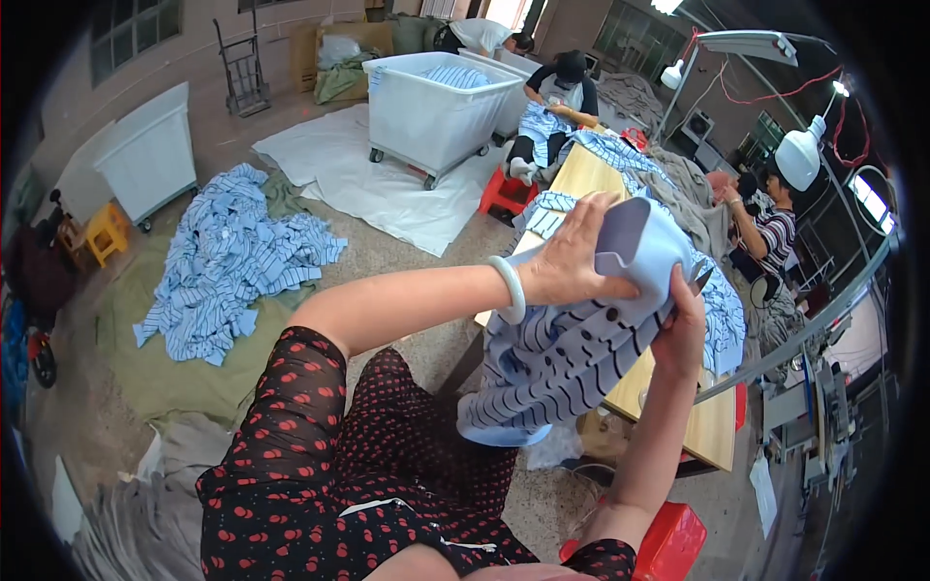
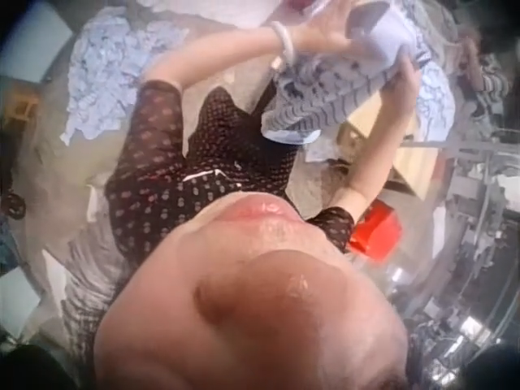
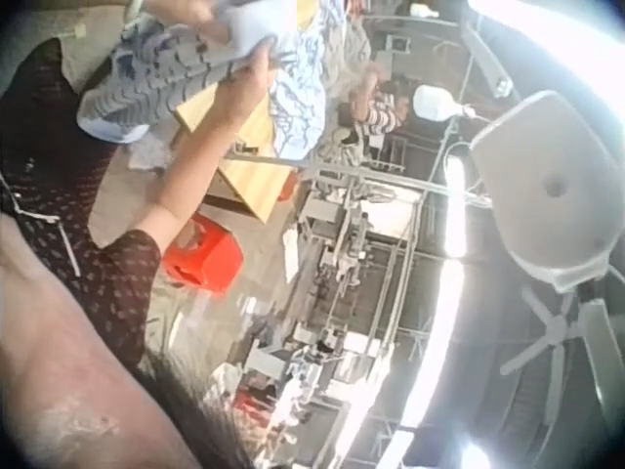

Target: Folding and inspecting blue and white striped garments in a sewing factory.

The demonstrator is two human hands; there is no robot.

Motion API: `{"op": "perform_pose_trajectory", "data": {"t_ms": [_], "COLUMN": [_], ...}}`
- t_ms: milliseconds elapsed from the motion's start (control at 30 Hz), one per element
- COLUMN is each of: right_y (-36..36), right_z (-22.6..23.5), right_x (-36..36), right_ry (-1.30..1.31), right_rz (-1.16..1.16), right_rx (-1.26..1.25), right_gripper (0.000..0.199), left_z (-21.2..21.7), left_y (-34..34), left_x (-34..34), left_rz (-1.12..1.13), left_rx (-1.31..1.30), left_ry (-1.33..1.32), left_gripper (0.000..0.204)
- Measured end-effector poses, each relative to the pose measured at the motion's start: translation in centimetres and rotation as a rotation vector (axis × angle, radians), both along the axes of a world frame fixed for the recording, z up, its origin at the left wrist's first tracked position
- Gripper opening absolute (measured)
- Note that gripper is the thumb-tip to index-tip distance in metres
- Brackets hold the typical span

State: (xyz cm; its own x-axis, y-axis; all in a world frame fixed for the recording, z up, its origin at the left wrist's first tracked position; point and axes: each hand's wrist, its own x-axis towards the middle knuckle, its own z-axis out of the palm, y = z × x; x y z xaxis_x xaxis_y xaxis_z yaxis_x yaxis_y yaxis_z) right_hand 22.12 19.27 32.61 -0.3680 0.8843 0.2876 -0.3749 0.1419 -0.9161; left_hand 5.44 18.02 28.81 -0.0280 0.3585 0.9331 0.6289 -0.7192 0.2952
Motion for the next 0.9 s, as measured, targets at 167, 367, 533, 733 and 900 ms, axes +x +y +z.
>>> {"op": "perform_pose_trajectory", "data": {"t_ms": [167,367,533,733,900], "right_y": [0.5,1.8,4.2,-1.5,-1.3], "right_z": [0.8,-0.5,-3.2,-5.8,-5.9], "right_x": [2.0,3.7,3.8,1.2,-1.5], "right_ry": [-0.201,-0.980,-0.626,-0.362,-0.222], "right_rz": [0.045,-0.566,-0.788,-0.814,-0.774], "right_rx": [0.184,0.651,0.716,0.608,0.650], "right_gripper": [0.042,0.037,0.036,0.035,0.037], "left_z": [-3.9,2.7,7.9,7.5,6.1], "left_y": [2.5,1.5,0.1,0.2,0.6], "left_x": [-1.1,-0.2,1.7,4.0,5.3], "left_rz": [-0.782,-0.406,-0.805,-0.815,-0.879], "left_rx": [-1.010,-0.523,-0.702,-0.745,-0.715], "left_ry": [-0.247,-0.478,-0.709,-0.757,-0.688], "left_gripper": [0.051,0.017,0.017,0.016,0.013]}}
